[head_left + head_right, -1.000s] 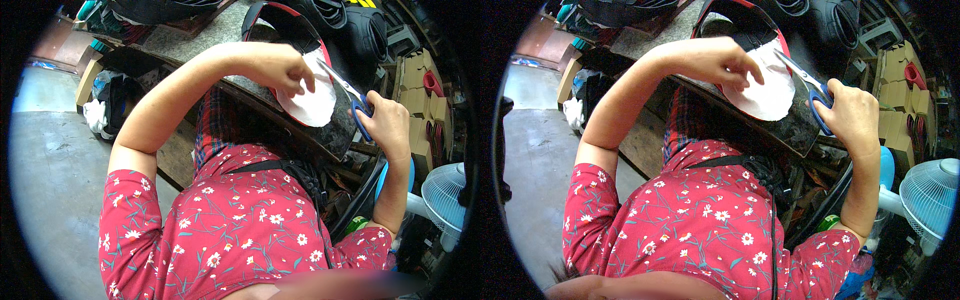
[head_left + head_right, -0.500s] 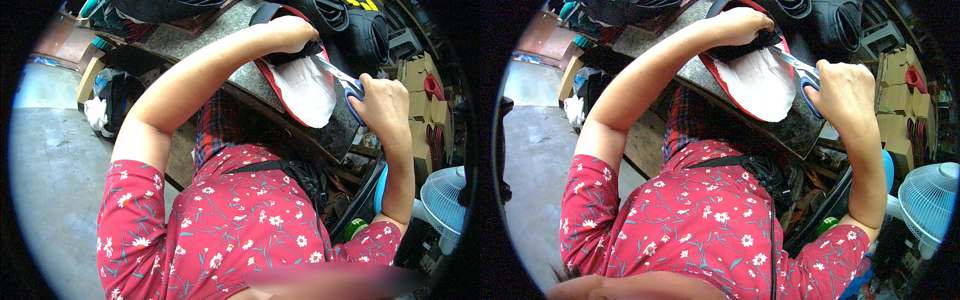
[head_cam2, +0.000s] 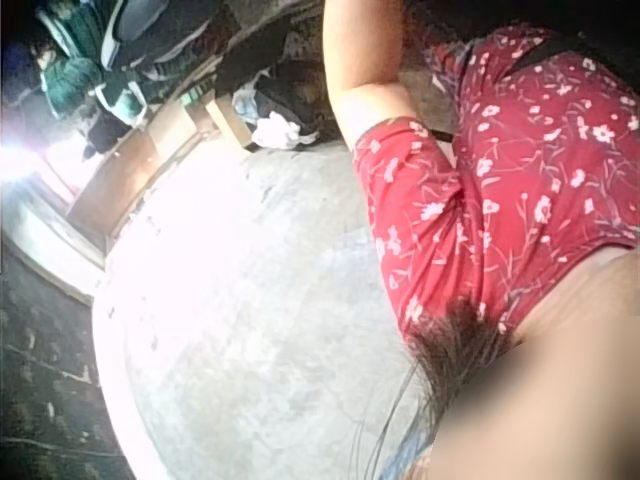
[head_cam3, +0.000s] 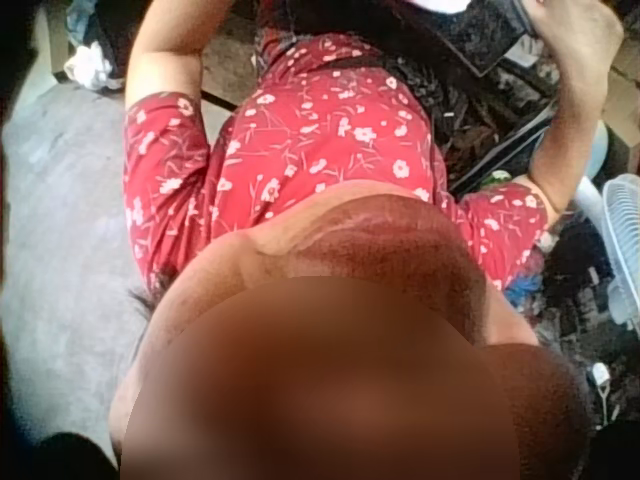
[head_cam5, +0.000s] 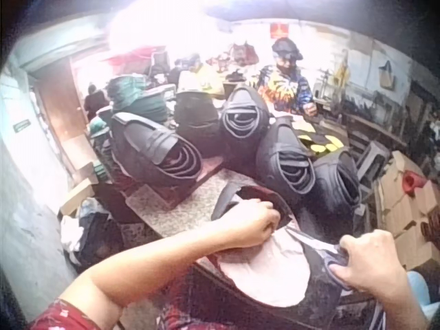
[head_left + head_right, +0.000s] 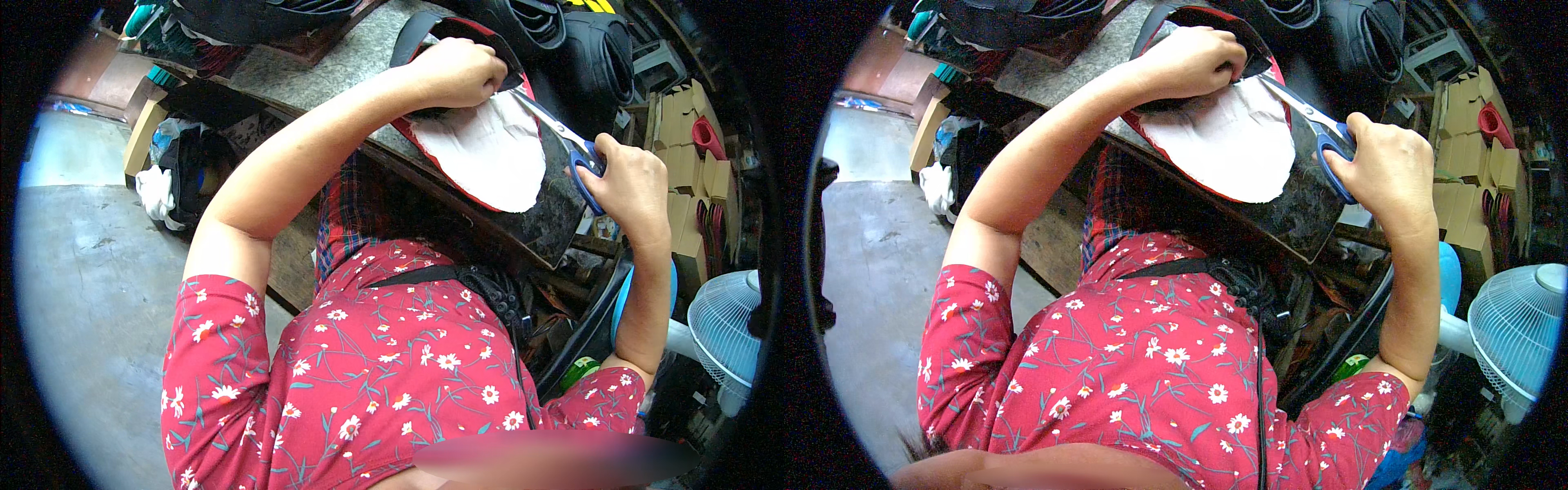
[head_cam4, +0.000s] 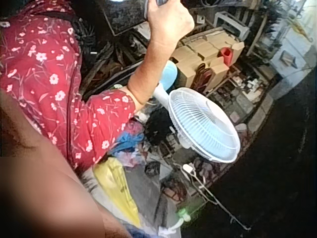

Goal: The person uses scissors to trim excess material from the edges of black sandals. They repeatedly pick up sandals, cut along the edges, and place them back on the workbench.

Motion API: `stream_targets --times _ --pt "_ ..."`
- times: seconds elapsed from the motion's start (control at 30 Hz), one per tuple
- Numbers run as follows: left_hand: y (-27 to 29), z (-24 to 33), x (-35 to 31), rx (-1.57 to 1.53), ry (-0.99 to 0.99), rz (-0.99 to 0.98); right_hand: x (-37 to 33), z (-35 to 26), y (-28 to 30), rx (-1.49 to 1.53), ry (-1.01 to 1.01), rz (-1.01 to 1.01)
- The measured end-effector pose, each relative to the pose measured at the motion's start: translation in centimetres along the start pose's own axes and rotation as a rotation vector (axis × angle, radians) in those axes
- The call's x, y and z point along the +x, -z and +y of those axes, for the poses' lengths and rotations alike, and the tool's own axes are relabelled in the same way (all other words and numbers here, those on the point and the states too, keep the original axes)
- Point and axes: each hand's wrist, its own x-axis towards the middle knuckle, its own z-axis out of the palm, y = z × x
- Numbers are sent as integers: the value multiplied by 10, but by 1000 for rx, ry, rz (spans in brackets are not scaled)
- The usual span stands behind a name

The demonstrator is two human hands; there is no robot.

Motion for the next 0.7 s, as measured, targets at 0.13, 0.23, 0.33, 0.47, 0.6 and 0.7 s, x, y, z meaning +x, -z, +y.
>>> stream_targets --times 0.13,0.23,0.33,0.47,0.6,0.7 --pt "-3 -2 2 79 9 161 -2 1 3 46 -39 -28" --pt "-7 6 9 184 -43 89 -1 1 4 18 -4 18" --pt "-9 13 15 320 -94 36 -1 1 1 12 -7 21" --pt "-12 14 14 356 -137 31 -3 0 -4 41 -16 -2" --pt "-16 6 15 407 -217 90 -4 -1 -5 68 -33 18" --pt "-18 -2 13 415 -191 16 0 -3 -7 50 10 80"
